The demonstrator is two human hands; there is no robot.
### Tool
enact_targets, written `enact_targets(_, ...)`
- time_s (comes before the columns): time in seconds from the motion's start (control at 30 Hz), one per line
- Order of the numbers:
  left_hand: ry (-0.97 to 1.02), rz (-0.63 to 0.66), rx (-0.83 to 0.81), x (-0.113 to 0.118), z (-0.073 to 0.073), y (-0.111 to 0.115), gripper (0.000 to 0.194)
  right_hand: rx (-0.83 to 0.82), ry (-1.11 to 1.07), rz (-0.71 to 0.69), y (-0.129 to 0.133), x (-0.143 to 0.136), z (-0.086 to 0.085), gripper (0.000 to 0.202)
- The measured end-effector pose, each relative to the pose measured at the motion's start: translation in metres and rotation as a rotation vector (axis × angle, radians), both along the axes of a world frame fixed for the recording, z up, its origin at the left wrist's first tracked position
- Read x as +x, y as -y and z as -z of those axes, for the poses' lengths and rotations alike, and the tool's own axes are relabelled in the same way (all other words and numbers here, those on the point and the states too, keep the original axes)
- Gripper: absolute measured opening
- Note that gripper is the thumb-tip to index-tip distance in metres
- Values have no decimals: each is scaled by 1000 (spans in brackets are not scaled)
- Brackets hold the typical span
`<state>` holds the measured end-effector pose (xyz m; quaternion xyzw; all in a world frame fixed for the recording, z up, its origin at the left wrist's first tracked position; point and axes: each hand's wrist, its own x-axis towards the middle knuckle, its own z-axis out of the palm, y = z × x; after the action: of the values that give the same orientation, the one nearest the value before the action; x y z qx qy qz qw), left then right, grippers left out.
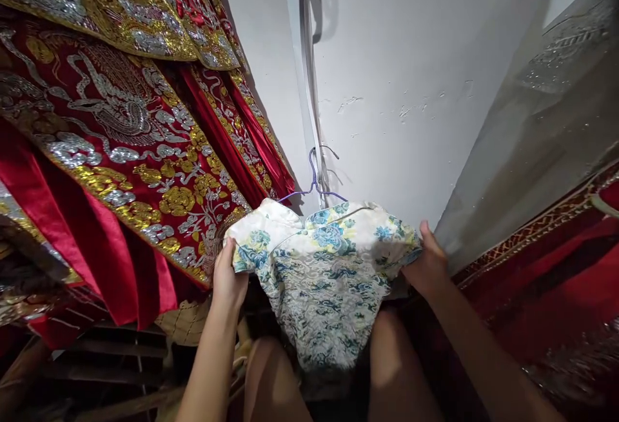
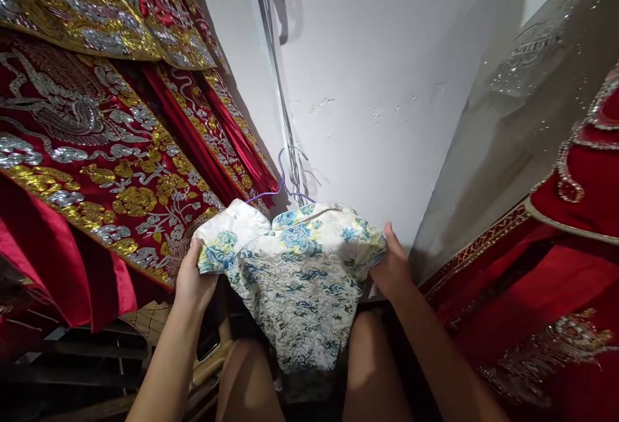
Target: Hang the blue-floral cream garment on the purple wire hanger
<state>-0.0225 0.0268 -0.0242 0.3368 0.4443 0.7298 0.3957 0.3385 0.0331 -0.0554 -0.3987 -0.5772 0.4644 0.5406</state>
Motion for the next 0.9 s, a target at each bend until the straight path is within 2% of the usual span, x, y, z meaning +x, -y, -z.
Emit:
enact_targets(0.1, -86, -87, 9, -2, -4, 5, 43, -88, -82, 28, -2, 9, -11, 56)
enact_targets(0.17, -268, -140, 43, -5, -11, 9, 41, -163, -154, 19, -7, 10, -26, 54)
enact_targets(0.23, -540, -162, 55, -7, -24, 13, 37, -184, -220, 13, -11, 9, -46, 57)
enact_targets(0.33, -966, -121, 29, -7, -43, 18, 35, -78, -233, 85, -5, 3, -74, 63)
enact_targets(0.4, -1142, -122, 5, -4, -50, 16, 35, -3, -222, 168, 10, -3, -86, 61)
enact_targets(0.5, -1240, -102, -2, 3, -47, 6, 36, 66, -190, 201, 36, -11, -95, 58)
enact_targets(0.6, -1262, -51, 20, 10, -43, -8, 33, 140, -141, 166, 37, -18, -106, 62)
enact_targets(0.73, -1236, -120, 68, 19, -50, -19, 29, 87, -266, 21, 8, -33, -120, 69)
enact_targets(0.8, -1215, -146, 98, 21, -54, -21, 28, 9, -304, -138, 5, -44, -120, 70)
enact_targets(0.9, -1155, -151, 148, 21, -52, -21, 32, -90, -223, -464, 24, -63, -110, 72)
